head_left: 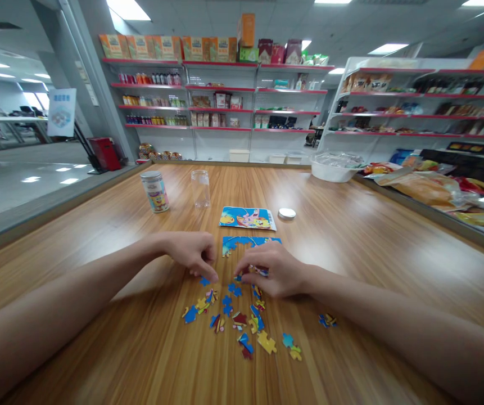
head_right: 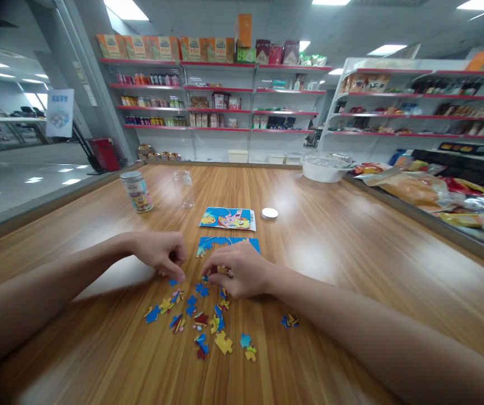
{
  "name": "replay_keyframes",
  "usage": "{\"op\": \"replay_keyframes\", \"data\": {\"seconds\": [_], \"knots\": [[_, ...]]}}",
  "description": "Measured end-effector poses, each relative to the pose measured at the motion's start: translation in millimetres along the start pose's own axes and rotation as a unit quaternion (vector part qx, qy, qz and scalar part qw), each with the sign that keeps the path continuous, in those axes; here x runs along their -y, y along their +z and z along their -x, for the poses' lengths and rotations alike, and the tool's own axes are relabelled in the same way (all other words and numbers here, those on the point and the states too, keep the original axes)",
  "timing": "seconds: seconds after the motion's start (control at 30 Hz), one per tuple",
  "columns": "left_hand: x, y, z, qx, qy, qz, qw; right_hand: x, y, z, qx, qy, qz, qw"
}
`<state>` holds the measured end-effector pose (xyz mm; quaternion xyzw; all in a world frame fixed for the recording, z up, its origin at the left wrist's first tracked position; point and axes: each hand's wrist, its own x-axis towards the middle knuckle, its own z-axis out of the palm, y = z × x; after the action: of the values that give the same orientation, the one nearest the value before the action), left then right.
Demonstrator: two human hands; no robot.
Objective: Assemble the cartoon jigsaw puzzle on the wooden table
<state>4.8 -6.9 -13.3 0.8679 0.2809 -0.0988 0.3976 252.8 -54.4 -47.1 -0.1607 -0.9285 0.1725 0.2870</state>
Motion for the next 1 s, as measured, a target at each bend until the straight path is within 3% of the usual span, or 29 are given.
{"op": "replay_keyframes", "data": {"seconds": [0.13,0.27,0.43,0.63,0.77,0.87,1.0], "knots": [[-4.5,-1.2,2.0,0.031,-0.09,-0.022,0.995,2.3,7.8,-2.0,0.025,0.027,0.027,0.999],[-6.8,1.4,0.4,0.021,-0.12,-0.022,0.992,0.3,7.5,-0.8,0.029,0.027,0.047,0.998],[1.9,2.9,-3.0,0.022,-0.104,0.01,0.994,9.1,1.4,-0.8,0.033,-0.034,0.01,0.999],[19.2,-2.8,-2.2,0.024,-0.03,0.087,0.995,24.8,0.4,0.1,0.129,-0.079,-0.045,0.987],[23.3,-3.6,-2.2,0.014,-0.005,0.087,0.996,29.7,7.1,2.5,0.161,-0.095,-0.04,0.982],[21.7,-1.8,-3.0,0.01,-0.01,0.081,0.997,28.4,10.6,1.8,0.131,-0.094,-0.028,0.987],[16.9,0.1,-2.9,0.005,-0.017,0.077,0.997,20.5,10.1,0.2,0.03,-0.005,0.067,0.997]]}}
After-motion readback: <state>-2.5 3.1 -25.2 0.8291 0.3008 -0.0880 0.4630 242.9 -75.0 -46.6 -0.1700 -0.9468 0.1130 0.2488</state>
